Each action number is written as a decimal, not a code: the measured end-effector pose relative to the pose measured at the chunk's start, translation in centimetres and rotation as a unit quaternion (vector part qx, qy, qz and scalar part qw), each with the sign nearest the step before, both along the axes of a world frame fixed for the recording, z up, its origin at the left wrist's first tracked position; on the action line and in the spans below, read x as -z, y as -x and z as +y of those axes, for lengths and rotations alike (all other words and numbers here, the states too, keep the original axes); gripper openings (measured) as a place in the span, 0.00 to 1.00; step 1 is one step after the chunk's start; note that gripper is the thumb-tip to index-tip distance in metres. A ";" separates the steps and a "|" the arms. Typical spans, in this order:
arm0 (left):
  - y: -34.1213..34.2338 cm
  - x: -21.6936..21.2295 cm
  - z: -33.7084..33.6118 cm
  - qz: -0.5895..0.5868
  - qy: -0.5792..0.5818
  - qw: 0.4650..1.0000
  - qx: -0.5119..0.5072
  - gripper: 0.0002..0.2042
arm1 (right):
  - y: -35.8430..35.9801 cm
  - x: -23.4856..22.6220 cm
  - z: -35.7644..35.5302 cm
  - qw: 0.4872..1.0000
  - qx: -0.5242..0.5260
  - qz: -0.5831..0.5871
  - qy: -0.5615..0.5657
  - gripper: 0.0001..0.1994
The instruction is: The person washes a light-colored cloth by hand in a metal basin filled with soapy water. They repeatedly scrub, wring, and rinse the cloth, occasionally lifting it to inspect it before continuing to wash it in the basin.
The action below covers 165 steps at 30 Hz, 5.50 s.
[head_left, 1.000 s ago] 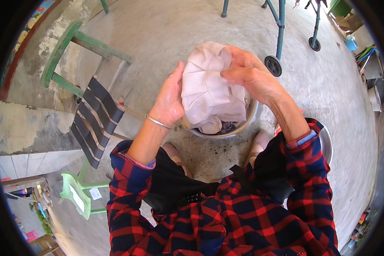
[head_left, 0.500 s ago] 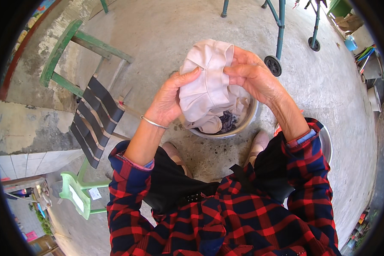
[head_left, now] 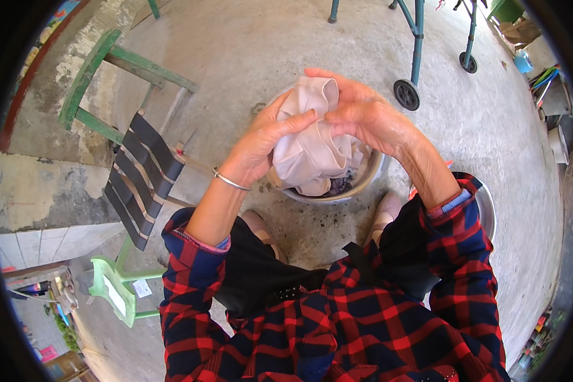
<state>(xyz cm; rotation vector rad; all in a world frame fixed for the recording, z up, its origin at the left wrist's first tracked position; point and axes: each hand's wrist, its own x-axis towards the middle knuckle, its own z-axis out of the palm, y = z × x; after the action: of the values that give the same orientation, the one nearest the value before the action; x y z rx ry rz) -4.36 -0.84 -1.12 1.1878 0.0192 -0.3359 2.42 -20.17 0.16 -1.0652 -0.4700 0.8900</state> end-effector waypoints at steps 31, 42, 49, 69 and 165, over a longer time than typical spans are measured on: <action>-0.4 0.6 2.4 0.096 -0.083 0.989 -0.078 0.16 | -0.3 0.9 -0.4 0.987 0.139 -0.074 0.026 0.05; -0.3 -0.8 1.5 -0.023 0.095 0.991 -0.090 0.24 | -0.2 -0.1 -0.7 0.981 0.178 -0.075 -0.019 0.04; 0.0 -0.2 1.0 -0.017 0.027 0.996 0.078 0.25 | -0.3 0.5 -0.7 0.978 0.186 -0.089 -0.031 0.04; 0.3 -1.4 0.2 -0.012 -0.030 0.993 -0.112 0.17 | -1.0 0.4 -1.1 0.981 0.183 -0.053 -0.034 0.09; 0.3 0.7 0.0 0.112 0.256 0.956 -0.088 0.22 | -3.8 -5.4 -6.9 0.916 0.148 -0.216 0.305 0.07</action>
<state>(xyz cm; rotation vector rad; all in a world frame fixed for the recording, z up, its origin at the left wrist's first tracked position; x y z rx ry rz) -4.63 -0.81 -1.82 0.6242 0.2217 -0.2936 6.26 -27.06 5.52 -1.8759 -0.3832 0.5277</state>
